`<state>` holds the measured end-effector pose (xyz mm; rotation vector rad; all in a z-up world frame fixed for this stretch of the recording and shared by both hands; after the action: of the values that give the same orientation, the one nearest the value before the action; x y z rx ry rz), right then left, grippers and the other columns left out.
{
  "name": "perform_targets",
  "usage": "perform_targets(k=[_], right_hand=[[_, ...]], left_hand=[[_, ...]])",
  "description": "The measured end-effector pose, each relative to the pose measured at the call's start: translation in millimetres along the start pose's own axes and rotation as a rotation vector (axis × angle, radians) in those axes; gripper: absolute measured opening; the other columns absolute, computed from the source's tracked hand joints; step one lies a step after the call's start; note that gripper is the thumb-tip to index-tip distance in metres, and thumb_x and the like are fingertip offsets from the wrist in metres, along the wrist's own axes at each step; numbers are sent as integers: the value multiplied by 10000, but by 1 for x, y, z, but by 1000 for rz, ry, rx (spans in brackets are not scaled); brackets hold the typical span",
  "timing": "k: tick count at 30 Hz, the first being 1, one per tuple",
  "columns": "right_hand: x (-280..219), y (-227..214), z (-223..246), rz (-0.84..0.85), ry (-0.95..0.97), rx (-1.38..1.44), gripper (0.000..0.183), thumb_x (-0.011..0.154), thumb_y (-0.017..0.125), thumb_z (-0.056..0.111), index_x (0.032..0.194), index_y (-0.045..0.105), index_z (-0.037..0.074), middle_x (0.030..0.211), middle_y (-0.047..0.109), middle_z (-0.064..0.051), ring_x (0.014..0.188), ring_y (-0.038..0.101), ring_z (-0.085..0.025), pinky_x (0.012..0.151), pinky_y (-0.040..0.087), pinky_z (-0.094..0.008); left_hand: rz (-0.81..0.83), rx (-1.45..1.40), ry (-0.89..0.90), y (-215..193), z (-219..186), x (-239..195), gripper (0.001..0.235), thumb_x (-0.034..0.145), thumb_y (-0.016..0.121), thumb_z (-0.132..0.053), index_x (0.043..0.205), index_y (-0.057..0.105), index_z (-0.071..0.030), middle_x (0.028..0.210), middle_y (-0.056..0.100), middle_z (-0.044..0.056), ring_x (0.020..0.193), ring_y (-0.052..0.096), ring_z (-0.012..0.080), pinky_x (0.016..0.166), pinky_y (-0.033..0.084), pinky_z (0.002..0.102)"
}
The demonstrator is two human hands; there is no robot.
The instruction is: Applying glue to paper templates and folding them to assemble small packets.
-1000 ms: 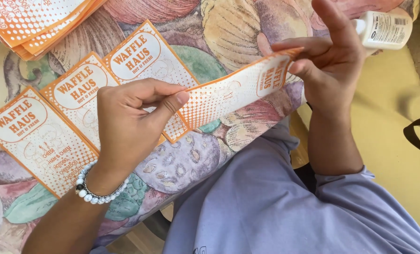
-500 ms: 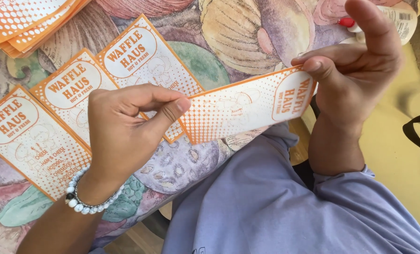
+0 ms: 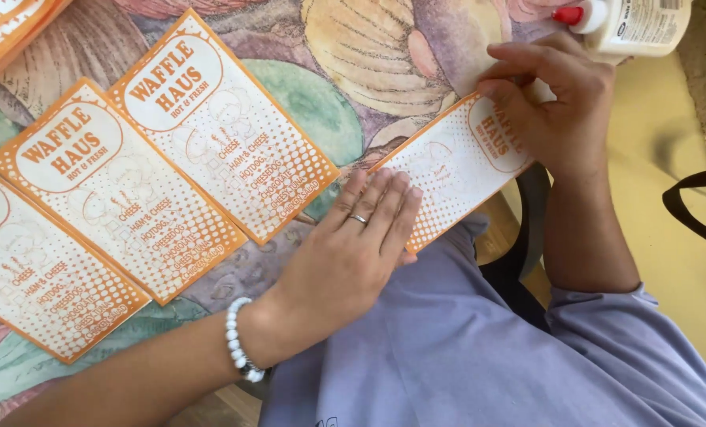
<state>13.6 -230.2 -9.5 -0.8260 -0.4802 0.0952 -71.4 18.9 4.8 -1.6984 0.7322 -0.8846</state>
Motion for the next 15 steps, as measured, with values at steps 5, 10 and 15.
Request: perform_targets(k=[5, 10, 15], right_hand=[[5, -6, 8, 31, 82, 97, 248, 1031, 620, -119, 1262, 691, -172, 1114, 714, -245, 941, 649, -302, 850, 528, -383], [-10, -18, 40, -169, 13, -140, 563, 1274, 353, 344, 1491, 528, -145, 1340, 686, -319, 1209, 698, -439, 1017, 546, -527], [-32, 24, 75, 274, -237, -100, 630, 1157, 206, 460, 1615, 279, 34, 1511, 643, -163, 1577, 336, -435, 1363, 214, -518]], left_hand=[[97, 39, -32, 14, -1, -4, 698, 1086, 390, -492, 1541, 406, 37, 1593, 433, 241, 1515, 354, 375, 1281, 256, 513], [113, 134, -29, 10, 4, -1, 725, 1045, 439, -550, 1538, 453, -19, 1576, 492, 186, 1509, 383, 341, 1291, 215, 520], [134, 116, -40, 10, 2, -2, 782, 1032, 443, -601, 1570, 424, -34, 1616, 433, 184, 1510, 335, 425, 1277, 222, 548]])
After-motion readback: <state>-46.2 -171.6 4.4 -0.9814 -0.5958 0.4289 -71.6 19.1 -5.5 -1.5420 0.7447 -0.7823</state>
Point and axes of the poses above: each hand's wrist, its own x-axis towards the middle knuckle, its own y-axis out of the palm, z = x × y, the point moved 5 cm from there along x, towards the middle knuckle
